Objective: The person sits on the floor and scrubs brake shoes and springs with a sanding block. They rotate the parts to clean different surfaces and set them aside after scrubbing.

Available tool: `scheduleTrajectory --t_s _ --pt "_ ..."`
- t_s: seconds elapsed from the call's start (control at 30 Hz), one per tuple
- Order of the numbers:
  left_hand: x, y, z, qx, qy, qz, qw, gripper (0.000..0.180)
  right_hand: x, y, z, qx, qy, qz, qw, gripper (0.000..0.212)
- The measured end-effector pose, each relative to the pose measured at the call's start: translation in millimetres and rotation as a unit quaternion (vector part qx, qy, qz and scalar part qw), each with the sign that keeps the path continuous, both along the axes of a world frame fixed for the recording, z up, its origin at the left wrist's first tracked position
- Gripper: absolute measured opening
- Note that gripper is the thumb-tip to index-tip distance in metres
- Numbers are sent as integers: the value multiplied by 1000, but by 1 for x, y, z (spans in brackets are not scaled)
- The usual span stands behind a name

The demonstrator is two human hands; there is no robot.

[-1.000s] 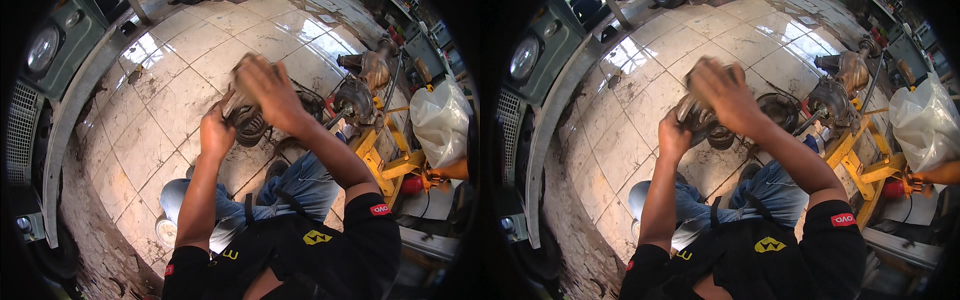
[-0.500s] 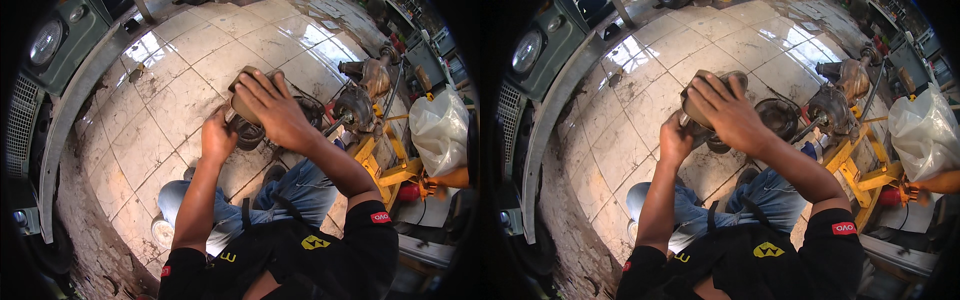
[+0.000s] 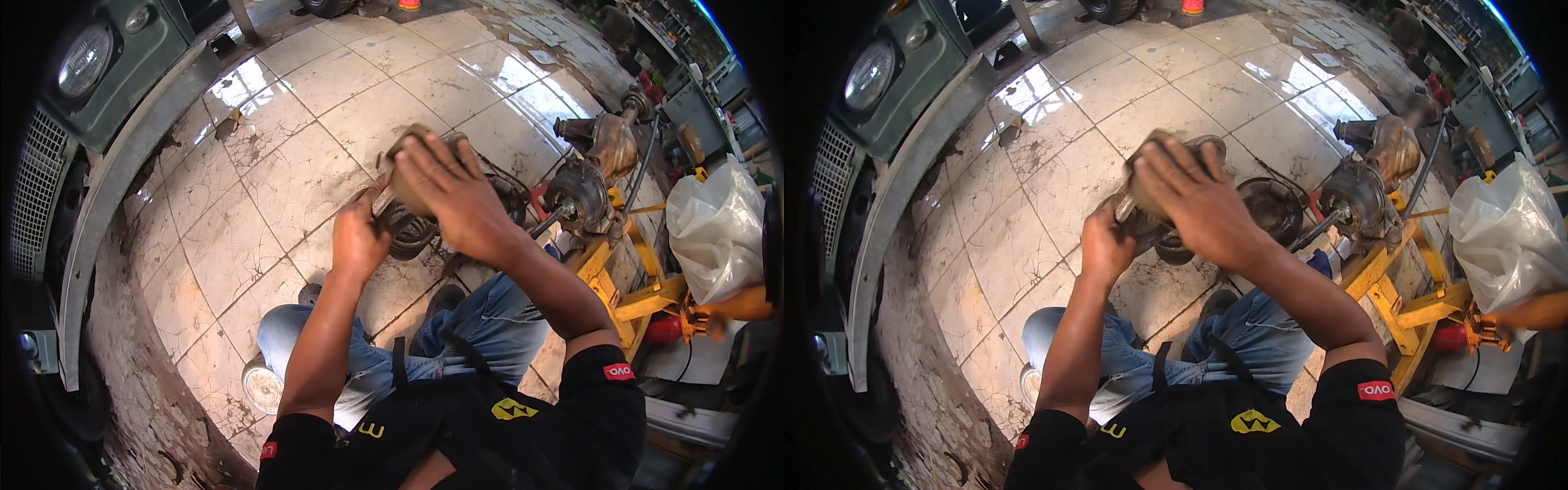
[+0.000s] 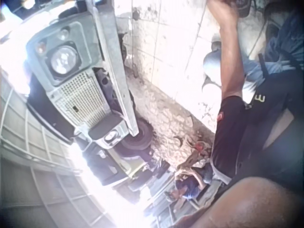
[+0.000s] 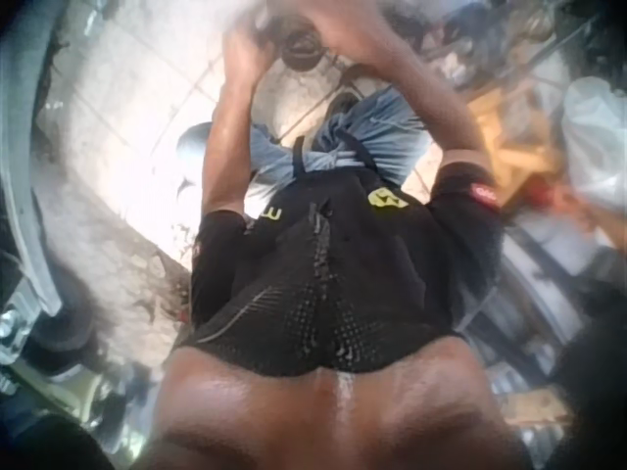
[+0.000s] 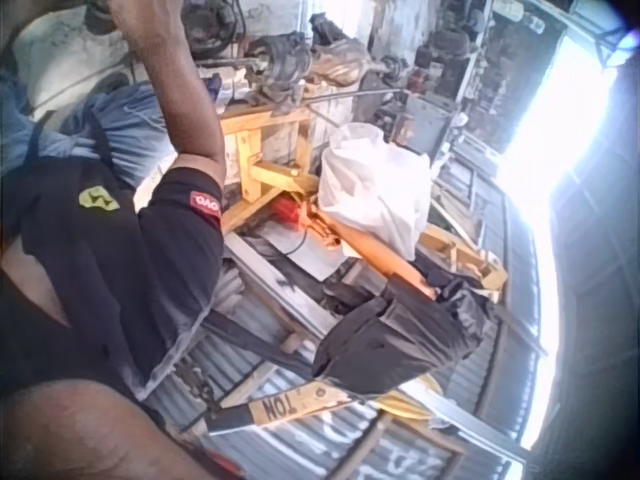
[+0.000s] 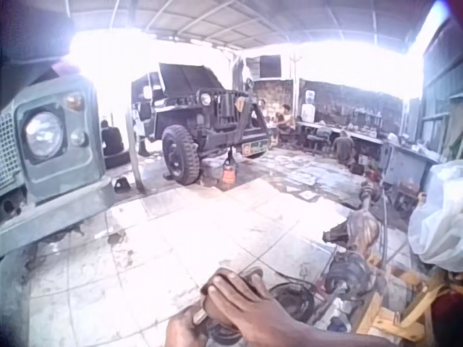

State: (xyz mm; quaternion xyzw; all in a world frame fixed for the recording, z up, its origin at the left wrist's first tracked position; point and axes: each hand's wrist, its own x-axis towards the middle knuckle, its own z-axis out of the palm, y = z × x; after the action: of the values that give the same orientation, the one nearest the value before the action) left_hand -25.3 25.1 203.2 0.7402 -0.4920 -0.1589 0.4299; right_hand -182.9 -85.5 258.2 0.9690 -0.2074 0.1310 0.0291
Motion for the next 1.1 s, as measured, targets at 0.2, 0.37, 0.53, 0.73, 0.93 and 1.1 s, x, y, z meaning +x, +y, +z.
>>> scheduleTrajectory --t_s 0.2,0.37,0.53,0.73,0.93,1.1 --pt "-3 0 0 -26 -7 -23 999 64 -1 -15 1 85 -51 -87 991 80" --pt "5 -2 -16 -22 -40 -10 999 62 3 -4 0 26 -19 17 999 80" --pt "1 -2 -8 -23 45 -35 998 60 1 0 -4 18 -28 -3 999 83" --pt "-2 -5 -4 -96 -37 -28 994 65 -6 -13 -9 102 -70 -71 990 80" --pt "-3 -1 6 -9 2 -19 1000 66 -4 -4 -14 62 -65 21 996 77" --pt "2 2 -8 -4 -20 -18 1000 68 0 2 -11 48 -48 44 997 80"
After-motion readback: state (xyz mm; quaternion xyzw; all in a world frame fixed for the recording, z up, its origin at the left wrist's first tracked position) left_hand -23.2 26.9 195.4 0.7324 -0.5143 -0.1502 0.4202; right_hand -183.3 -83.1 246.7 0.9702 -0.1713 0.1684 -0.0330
